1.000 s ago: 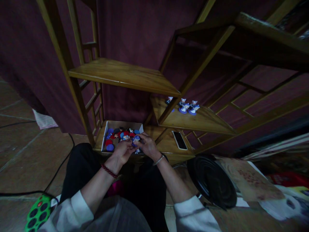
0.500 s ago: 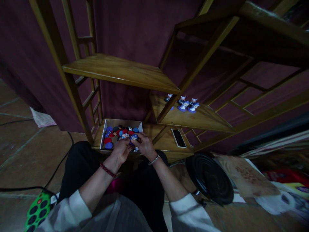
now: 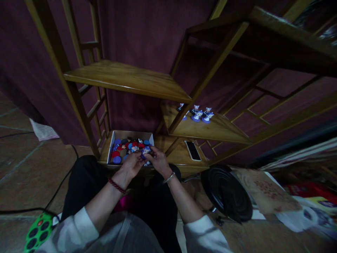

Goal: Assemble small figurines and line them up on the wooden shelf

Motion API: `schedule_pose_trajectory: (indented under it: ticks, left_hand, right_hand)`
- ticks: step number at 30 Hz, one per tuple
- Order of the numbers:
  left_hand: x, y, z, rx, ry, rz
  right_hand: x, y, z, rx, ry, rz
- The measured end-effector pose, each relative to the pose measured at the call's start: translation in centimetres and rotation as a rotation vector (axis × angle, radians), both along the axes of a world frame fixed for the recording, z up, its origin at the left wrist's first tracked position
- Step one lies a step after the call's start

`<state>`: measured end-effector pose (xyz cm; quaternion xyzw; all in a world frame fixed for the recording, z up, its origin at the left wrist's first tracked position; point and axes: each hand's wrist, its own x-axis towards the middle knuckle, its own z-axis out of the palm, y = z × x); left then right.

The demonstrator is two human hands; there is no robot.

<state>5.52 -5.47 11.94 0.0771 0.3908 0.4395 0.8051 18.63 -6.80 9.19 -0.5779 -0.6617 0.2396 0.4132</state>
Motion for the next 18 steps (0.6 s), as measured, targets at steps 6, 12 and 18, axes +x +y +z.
schedule_pose_trajectory:
  ticks: [6, 12, 18]
  left_hand:
    - [0.3, -0.2, 0.46, -0.008, -0.026, 0.01]
    - [0.52, -0.37, 0.57, 0.006, 0.011, -0.038]
    - [0.52, -0.49, 0.02, 0.026, -0.013, -0.045]
  right_hand:
    - [0.76, -0.39, -0.91, 0.027, 0.09, -0.018]
    - [0.97, -0.77, -0.76, 0.022, 0.124, -0.022]
    - [0.82, -0.87, -0.2, 0.061, 0.092, -0.024]
